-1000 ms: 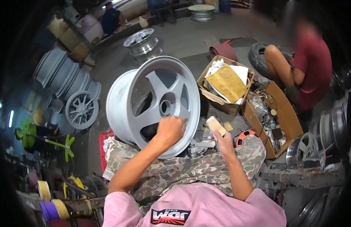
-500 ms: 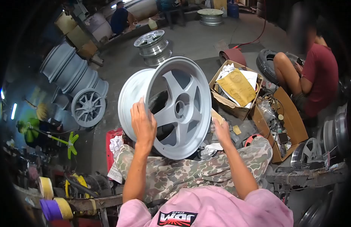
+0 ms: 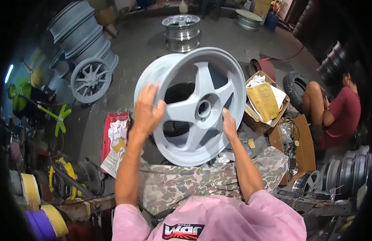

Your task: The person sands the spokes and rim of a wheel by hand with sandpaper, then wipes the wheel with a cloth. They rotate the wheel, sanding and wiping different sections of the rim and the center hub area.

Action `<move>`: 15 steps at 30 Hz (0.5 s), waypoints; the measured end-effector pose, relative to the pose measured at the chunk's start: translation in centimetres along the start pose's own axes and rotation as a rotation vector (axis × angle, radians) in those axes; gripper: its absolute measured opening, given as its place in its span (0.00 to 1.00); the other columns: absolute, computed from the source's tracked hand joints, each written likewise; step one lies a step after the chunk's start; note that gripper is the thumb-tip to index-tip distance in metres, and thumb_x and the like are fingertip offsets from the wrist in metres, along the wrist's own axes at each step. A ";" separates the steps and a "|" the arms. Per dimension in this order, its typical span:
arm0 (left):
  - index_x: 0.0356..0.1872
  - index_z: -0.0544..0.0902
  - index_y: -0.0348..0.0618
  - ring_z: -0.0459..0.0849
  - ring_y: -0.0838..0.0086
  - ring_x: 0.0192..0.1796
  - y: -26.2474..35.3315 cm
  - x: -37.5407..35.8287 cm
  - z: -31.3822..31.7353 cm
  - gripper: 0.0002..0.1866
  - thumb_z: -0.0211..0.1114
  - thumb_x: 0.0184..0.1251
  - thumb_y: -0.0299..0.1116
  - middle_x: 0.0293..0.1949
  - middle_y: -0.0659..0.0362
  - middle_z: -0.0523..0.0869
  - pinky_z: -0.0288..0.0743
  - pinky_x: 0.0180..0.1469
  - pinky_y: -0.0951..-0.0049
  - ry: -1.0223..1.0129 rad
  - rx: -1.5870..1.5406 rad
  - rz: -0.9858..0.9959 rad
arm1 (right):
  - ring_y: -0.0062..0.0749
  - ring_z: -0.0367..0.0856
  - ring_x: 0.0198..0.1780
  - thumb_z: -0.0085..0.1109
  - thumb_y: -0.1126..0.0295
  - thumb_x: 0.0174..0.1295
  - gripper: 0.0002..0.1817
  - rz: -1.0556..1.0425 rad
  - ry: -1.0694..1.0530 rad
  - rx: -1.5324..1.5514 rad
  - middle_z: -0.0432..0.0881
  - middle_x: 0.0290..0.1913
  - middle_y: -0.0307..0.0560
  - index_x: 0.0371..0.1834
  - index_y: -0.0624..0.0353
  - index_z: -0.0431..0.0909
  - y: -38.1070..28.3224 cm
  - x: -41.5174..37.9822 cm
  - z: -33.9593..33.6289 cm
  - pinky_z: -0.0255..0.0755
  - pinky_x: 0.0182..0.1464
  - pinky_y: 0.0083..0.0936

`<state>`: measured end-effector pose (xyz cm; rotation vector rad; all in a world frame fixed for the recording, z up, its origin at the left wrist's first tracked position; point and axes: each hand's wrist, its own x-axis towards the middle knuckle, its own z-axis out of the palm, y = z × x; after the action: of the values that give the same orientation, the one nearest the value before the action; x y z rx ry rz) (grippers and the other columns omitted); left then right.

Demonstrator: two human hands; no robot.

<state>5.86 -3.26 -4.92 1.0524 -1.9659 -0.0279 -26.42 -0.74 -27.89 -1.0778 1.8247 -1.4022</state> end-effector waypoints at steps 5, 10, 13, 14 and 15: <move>0.58 0.81 0.35 0.83 0.43 0.55 -7.1 3.8 -1.2 0.21 0.66 0.66 0.34 0.50 0.38 0.85 0.76 0.56 0.50 -0.006 0.075 -0.129 | 0.52 0.83 0.37 0.42 0.46 0.80 0.34 -0.018 -0.214 -0.197 0.81 0.31 0.65 0.39 0.73 0.80 -6.4 0.5 1.1 0.72 0.46 0.45; 0.44 0.81 0.32 0.85 0.38 0.47 -13.6 4.7 0.9 0.14 0.65 0.70 0.36 0.42 0.36 0.87 0.76 0.51 0.46 0.007 0.151 -0.388 | 0.63 0.82 0.38 0.48 0.50 0.79 0.29 -0.315 -0.188 -0.235 0.81 0.31 0.69 0.42 0.73 0.80 -7.8 3.4 3.6 0.73 0.46 0.51; 0.42 0.81 0.32 0.84 0.37 0.48 -15.0 4.9 1.0 0.14 0.66 0.69 0.35 0.42 0.36 0.86 0.76 0.50 0.46 -0.008 0.008 -0.460 | 0.61 0.81 0.42 0.55 0.58 0.76 0.21 -0.326 -0.248 -0.422 0.80 0.37 0.66 0.51 0.70 0.81 -11.0 3.1 2.8 0.73 0.48 0.51; 0.42 0.81 0.32 0.84 0.37 0.47 -14.8 4.8 1.1 0.14 0.66 0.69 0.35 0.42 0.37 0.86 0.76 0.50 0.47 0.006 0.040 -0.429 | 0.57 0.79 0.44 0.58 0.62 0.74 0.18 -0.555 -0.172 -0.512 0.79 0.39 0.62 0.55 0.68 0.81 -12.4 2.2 2.2 0.73 0.49 0.49; 0.43 0.81 0.32 0.84 0.37 0.47 -14.5 4.6 1.2 0.13 0.66 0.69 0.35 0.41 0.37 0.86 0.76 0.49 0.47 0.020 0.073 -0.404 | 0.53 0.78 0.46 0.60 0.65 0.71 0.18 -0.787 -0.100 -0.597 0.77 0.42 0.58 0.58 0.65 0.81 -13.6 1.8 1.9 0.72 0.51 0.46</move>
<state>13.43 -16.10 -8.14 1.4769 -1.7182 -0.1660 -22.37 -4.79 -15.28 -2.3111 1.8699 -1.1453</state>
